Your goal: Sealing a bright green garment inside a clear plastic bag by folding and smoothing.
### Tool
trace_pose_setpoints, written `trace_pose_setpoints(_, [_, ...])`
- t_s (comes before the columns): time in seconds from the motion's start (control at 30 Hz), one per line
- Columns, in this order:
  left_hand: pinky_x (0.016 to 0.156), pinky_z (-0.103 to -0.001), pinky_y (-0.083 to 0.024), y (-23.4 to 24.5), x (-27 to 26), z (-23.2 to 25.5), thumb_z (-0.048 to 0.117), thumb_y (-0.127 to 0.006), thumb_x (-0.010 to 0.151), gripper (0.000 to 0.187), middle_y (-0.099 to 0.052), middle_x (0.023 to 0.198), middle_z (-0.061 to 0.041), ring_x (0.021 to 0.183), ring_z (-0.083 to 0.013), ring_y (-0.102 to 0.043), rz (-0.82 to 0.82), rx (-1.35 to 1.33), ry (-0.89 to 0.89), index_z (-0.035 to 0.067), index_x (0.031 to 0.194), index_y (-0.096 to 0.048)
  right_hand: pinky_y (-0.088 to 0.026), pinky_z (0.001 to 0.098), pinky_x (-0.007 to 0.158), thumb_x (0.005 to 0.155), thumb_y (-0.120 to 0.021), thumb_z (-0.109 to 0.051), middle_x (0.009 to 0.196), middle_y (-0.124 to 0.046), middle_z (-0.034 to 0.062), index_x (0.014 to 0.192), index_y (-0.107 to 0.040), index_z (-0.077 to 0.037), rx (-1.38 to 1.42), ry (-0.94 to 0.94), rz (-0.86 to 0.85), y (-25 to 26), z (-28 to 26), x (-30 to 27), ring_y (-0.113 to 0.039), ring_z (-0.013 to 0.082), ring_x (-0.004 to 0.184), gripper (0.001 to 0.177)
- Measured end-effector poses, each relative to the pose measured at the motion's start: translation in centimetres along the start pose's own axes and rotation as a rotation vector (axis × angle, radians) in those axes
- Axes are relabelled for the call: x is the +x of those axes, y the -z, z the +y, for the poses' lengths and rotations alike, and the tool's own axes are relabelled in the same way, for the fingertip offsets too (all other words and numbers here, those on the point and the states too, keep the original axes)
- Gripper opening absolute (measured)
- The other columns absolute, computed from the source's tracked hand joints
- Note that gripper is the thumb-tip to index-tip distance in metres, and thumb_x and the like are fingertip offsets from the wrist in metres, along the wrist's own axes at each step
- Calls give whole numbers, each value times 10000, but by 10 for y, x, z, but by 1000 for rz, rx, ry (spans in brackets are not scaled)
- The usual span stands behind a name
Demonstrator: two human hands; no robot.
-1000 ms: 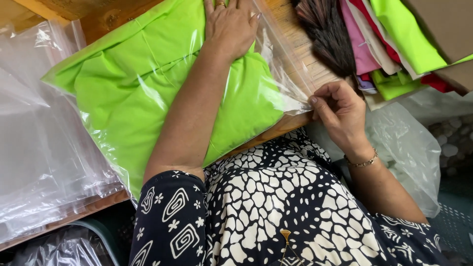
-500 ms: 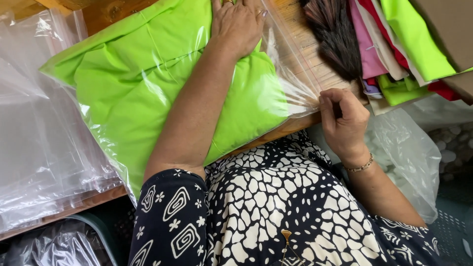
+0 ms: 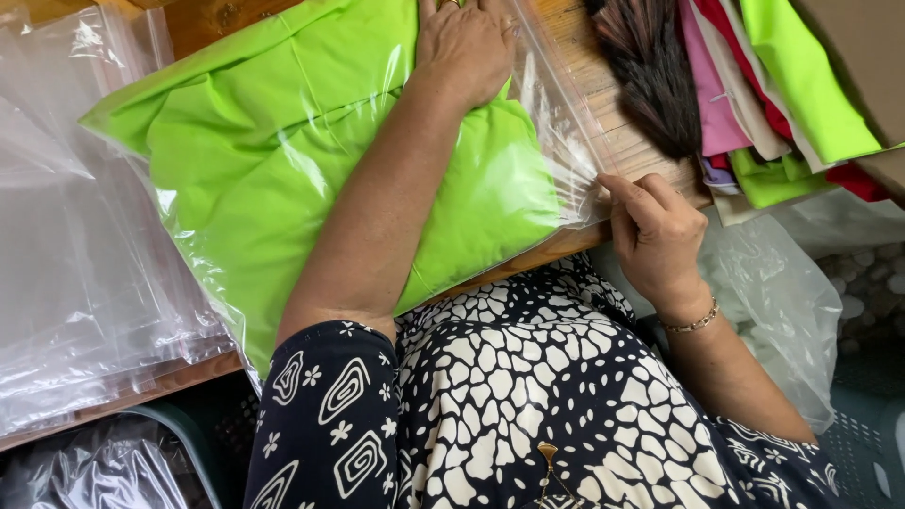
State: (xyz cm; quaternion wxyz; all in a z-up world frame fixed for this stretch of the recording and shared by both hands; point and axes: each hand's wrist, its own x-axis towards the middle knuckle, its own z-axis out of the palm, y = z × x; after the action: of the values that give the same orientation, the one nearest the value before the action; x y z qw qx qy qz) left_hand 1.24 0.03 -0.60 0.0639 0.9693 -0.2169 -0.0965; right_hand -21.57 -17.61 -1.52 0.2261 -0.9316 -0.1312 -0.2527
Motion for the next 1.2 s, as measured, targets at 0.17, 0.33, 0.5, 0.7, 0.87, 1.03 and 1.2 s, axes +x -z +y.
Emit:
trace_pose_setpoints(0.17, [1096,-544,-116,1,1,1,386,-292,961,443,-596,1166,-98,1182,-328,-490,-30,-36,34,103,1259,-459,-347,291,521,865,-553,130,725,-466,34,1121,-690,-28,-25,20,0,-1,2,0,-436,174,575,330])
trace_pose_setpoints(0.33, [1084,-553,-120,-1,0,2,404,-296,965,519,-516,1315,-124,1235,-345,-455,-7,7,14,88,1377,-295,-346,291,510,867,-563,116,721,-464,36,1107,-690,-26,-33,30,-5,-1,3,-1,-433,173,570,307])
trace_pose_setpoints(0.5, [1101,-542,-132,-2,3,3,429,-261,956,492,-590,1174,-126,1207,-323,-481,-38,-29,66,97,1207,-523,-343,291,504,857,-555,122,719,-479,38,1099,-692,-25,-42,26,-10,-1,3,0,-435,171,567,314])
trace_pose_setpoints(0.7, [1072,-568,-174,1,3,4,378,-290,964,484,-596,1183,-108,1171,-343,-506,-31,-7,25,95,1354,-326,-353,298,515,840,-543,126,722,-472,40,1097,-692,-42,-44,12,-13,-2,4,1,-439,180,571,341])
trace_pose_setpoints(0.87, [1081,-564,-147,4,4,4,382,-302,964,496,-551,1256,-114,1227,-327,-460,-59,-16,41,105,1375,-310,-365,305,531,856,-553,135,731,-475,45,1109,-685,-32,-32,18,-17,-1,2,3,-454,186,585,331])
trace_pose_setpoints(1.03, [1092,-560,-70,3,3,4,406,-257,970,554,-442,1391,-133,1296,-346,-397,-59,11,40,96,1425,-198,-365,307,532,843,-553,115,735,-476,41,1116,-686,-55,-53,10,-20,-1,4,2,-459,191,588,347])
trace_pose_setpoints(1.2, [1079,-574,-15,4,4,4,425,-233,966,578,-311,1483,-137,1317,-347,-384,-44,81,13,102,1444,-191,-363,296,525,840,-566,118,725,-480,30,1098,-691,-58,-33,6,-9,0,4,3,-456,178,576,337])
